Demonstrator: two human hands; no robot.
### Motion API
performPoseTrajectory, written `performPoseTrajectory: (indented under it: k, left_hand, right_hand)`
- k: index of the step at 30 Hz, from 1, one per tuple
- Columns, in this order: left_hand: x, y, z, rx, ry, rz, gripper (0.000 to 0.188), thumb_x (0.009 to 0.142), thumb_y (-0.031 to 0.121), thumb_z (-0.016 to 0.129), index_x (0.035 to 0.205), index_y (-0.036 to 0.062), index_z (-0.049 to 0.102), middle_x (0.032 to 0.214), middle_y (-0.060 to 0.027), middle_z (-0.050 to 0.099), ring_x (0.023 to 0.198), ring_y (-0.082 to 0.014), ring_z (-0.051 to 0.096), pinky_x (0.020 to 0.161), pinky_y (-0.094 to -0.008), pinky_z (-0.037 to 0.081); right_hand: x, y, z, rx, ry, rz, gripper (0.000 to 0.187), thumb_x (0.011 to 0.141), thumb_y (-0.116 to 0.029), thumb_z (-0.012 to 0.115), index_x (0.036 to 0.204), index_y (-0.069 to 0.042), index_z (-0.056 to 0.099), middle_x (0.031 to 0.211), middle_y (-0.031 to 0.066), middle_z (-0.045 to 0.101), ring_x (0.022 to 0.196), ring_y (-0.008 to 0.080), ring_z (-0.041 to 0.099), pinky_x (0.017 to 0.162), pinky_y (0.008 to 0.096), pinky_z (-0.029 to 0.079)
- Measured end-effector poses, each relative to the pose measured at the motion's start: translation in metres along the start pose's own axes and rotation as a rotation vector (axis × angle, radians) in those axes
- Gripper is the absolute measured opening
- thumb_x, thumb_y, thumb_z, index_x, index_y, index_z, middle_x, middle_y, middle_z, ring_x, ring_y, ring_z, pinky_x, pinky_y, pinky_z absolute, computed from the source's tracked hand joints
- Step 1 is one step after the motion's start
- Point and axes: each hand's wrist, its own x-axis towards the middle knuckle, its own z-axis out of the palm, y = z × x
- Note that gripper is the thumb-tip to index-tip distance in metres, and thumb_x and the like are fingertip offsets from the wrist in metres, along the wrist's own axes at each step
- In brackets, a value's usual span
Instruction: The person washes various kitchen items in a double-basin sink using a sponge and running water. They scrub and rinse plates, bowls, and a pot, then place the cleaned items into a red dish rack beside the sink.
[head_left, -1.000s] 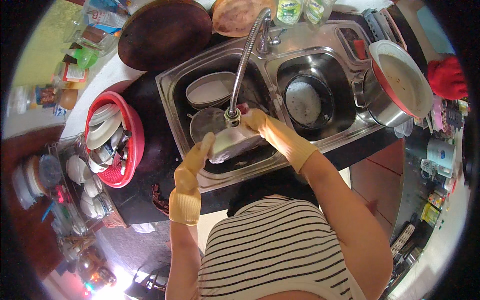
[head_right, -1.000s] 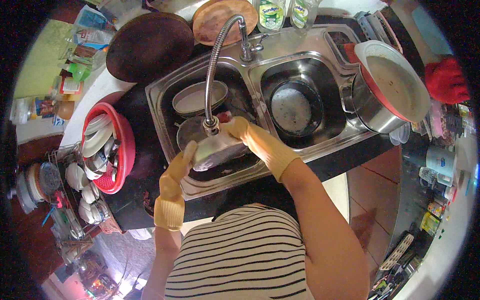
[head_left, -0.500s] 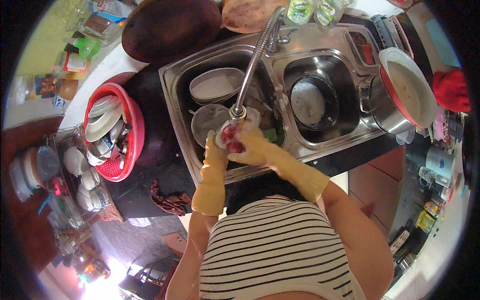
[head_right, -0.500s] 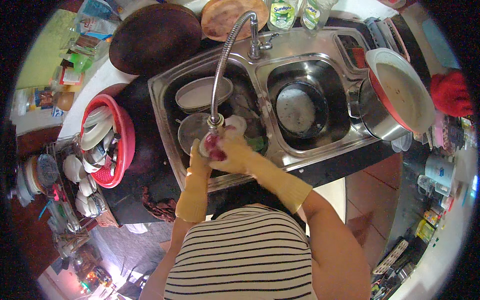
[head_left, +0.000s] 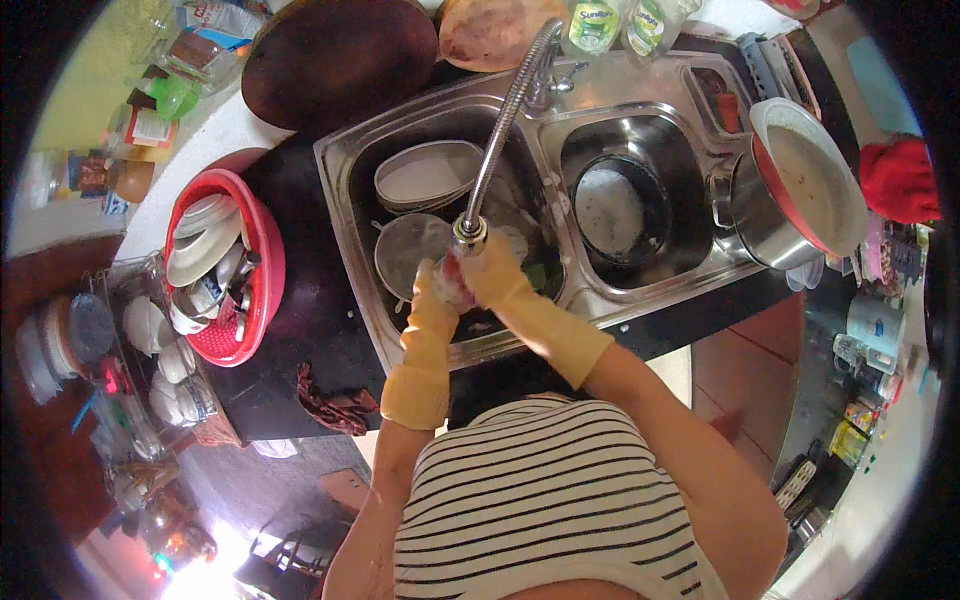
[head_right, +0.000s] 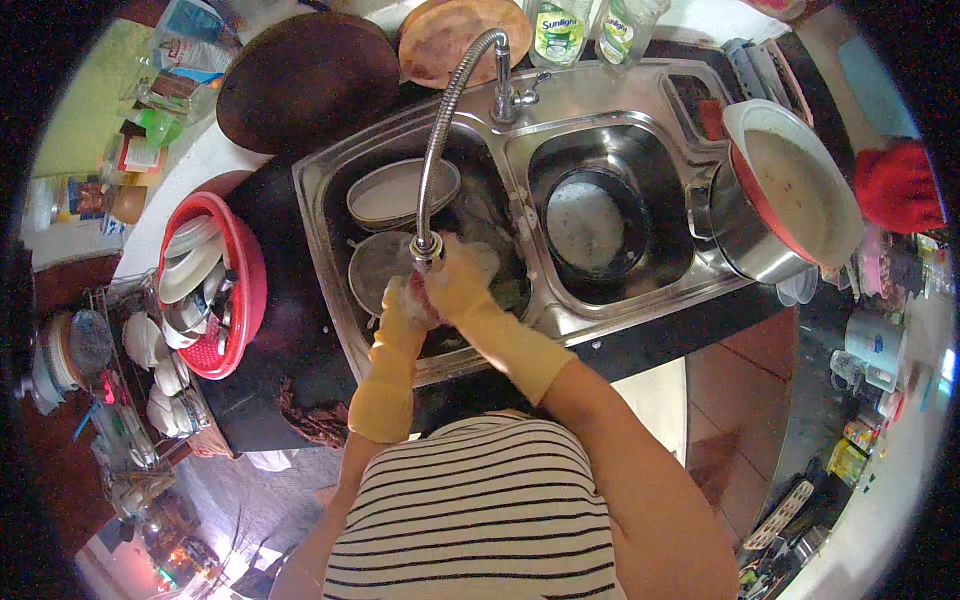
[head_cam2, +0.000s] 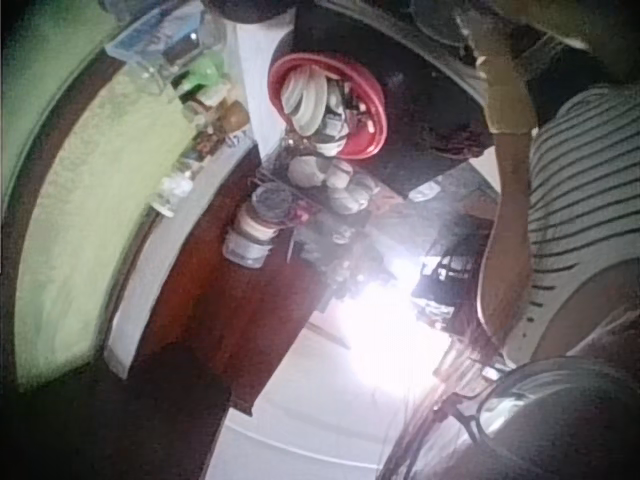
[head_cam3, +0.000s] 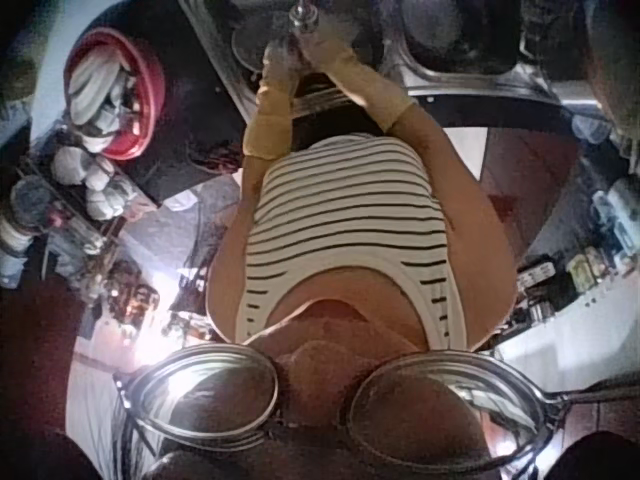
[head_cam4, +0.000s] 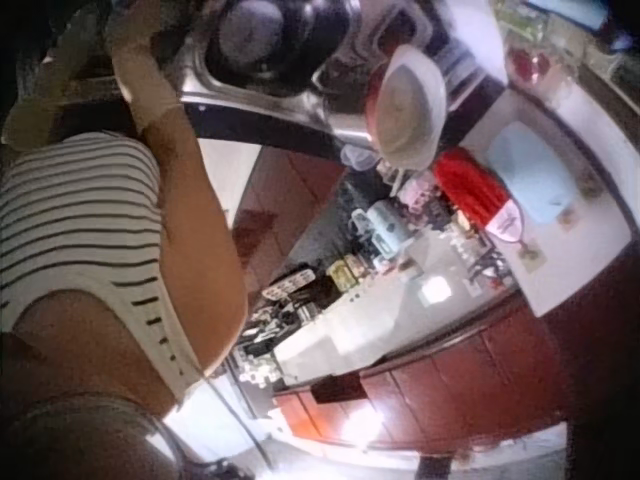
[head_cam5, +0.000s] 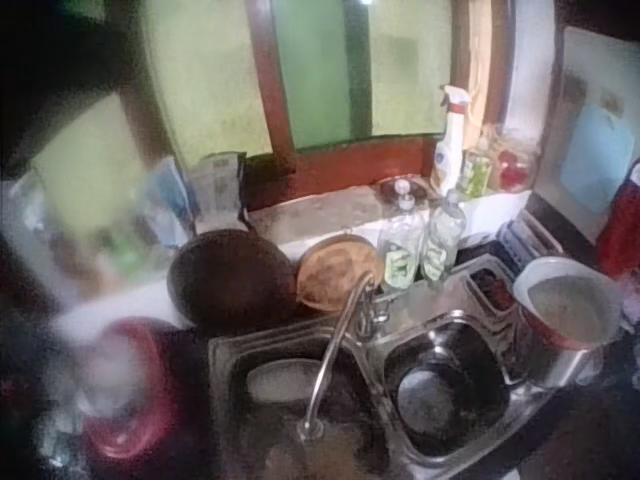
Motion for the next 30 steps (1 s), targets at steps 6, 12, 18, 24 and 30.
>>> performPoseTrajectory:
  k: [6,12,18,24,30]
  left_hand:
    - [-0.047,0.112,-0.029,0.023,0.018,-0.072,0.041,0.097,0.024,0.058,0.134,0.0077,0.053,0.112,-0.0213,0.070,0.106,-0.0346,0.067,0.093,-0.0422,0.051]
    - [0.004,0.093,0.044,0.578,-0.075,0.440,0.038,0.099,0.039,0.053,0.113,0.0082,0.071,0.108,-0.0245,0.071,0.105,-0.0378,0.068,0.092,-0.0474,0.050]
    - [0.029,0.117,0.101,0.899,-0.331,0.491,0.020,0.094,0.012,0.053,0.109,0.0066,0.065,0.098,-0.0176,0.068,0.106,-0.0312,0.065,0.095,-0.0329,0.048]
    - [0.057,0.111,0.028,0.514,-0.146,0.842,0.012,0.088,0.013,0.056,0.090,0.0066,0.066,0.096,-0.0147,0.065,0.104,-0.0325,0.063,0.096,-0.0375,0.048]
    - [0.105,0.145,-0.068,1.760,0.099,0.755,0.015,0.082,0.014,0.061,0.087,0.0094,0.074,0.098,-0.0119,0.070,0.103,-0.0270,0.065,0.115,-0.0391,0.035]
  right_hand:
    - [0.051,-0.004,-0.076,-0.010,0.071,0.318,0.045,0.094,-0.042,0.054,0.113,-0.002,0.064,0.111,0.0276,0.068,0.107,0.0436,0.065,0.095,0.0475,0.049]
    - [0.044,-0.044,-0.129,0.249,0.250,0.177,0.048,0.091,-0.040,0.062,0.123,-0.003,0.064,0.110,0.0209,0.071,0.107,0.0375,0.068,0.095,0.0426,0.050]
    - [0.044,-0.023,-0.202,0.528,0.427,0.495,0.042,0.088,-0.033,0.069,0.117,-0.002,0.069,0.107,0.0093,0.070,0.092,0.0151,0.065,0.083,0.0312,0.052]
    - [0.053,0.077,-0.243,0.006,0.247,0.720,0.055,0.089,-0.052,0.059,0.132,-0.019,0.065,0.124,0.0191,0.068,0.114,0.0309,0.067,0.098,0.0378,0.048]
    - [0.063,0.130,-0.181,-0.591,-0.039,0.305,0.050,0.089,-0.032,0.066,0.133,-0.007,0.058,0.136,0.0231,0.059,0.126,0.0399,0.057,0.105,0.0432,0.044]
